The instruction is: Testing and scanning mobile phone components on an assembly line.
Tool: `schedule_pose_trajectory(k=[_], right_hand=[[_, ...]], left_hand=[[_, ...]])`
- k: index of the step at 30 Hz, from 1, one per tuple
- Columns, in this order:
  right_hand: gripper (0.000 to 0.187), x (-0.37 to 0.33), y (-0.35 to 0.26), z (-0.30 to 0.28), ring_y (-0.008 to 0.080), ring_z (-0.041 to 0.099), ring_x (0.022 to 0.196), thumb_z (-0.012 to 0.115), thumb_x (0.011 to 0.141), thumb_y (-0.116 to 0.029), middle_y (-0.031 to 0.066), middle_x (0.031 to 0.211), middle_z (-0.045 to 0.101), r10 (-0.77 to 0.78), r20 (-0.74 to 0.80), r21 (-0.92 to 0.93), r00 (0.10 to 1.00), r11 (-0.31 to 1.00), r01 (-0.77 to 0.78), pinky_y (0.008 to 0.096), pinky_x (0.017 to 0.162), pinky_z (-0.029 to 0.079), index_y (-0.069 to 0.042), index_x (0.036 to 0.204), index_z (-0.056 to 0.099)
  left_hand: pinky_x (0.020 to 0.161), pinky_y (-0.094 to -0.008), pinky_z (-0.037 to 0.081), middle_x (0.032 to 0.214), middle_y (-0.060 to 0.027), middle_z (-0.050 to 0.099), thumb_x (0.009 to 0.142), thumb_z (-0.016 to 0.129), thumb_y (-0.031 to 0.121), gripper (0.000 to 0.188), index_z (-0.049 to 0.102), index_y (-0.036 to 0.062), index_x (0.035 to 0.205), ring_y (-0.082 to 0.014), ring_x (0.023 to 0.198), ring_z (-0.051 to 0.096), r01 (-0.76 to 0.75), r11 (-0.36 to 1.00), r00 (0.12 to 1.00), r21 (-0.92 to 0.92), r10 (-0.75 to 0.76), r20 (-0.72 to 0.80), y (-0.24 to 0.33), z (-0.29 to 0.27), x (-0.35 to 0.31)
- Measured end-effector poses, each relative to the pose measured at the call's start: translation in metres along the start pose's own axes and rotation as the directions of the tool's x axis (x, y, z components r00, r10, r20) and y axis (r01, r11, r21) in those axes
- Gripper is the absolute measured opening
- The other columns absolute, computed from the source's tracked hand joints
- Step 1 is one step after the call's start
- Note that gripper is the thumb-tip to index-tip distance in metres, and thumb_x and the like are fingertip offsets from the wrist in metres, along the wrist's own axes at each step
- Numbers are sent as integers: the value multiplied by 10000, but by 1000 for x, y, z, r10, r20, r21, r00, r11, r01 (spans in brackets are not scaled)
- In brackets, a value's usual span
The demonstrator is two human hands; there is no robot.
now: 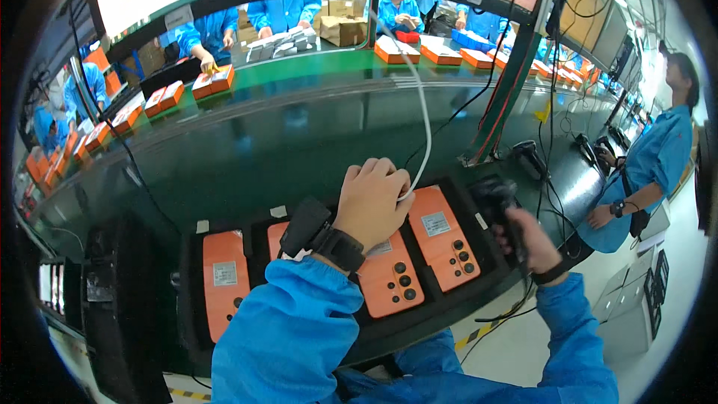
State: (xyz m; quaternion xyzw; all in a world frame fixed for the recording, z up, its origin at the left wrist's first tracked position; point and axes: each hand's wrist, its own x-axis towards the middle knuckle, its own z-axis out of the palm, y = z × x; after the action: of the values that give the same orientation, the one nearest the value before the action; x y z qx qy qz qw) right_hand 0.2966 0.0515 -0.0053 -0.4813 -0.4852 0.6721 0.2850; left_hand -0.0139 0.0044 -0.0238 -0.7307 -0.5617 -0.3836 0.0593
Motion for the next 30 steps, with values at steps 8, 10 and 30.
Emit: schedule_pose_trajectory(k=[8,10,30], right_hand=[[474,-57,-23,45,129,457,663,469,956,-425,23,816,484,222,368,237,903,917,-322,247,526,399,-64,1263,464],[476,-64,-24,42,133,461,660,485,946,-433,28,818,484,240,352,224,904,917,-331,253,528,406,-63,1245,466],[677,152,23,2,218,590,1072,699,857,-203,173,1184,615,-601,5,-391,799,735,554,336,925,449,12,1409,372]], left_hand=[[799,-396,415,906,-58,567,824,636,227,135,635,96,857,-253,919,569,27,999,999,47,-28,26,-5,2,-1],[794,-391,417,909,-52,567,823,641,237,136,655,104,842,-239,915,567,10,998,1000,56,-10,2,-2,7,1],[683,-389,472,684,-99,602,837,624,156,108,628,48,850,-312,693,585,-76,993,995,-91,70,-67,27,-14,21]])
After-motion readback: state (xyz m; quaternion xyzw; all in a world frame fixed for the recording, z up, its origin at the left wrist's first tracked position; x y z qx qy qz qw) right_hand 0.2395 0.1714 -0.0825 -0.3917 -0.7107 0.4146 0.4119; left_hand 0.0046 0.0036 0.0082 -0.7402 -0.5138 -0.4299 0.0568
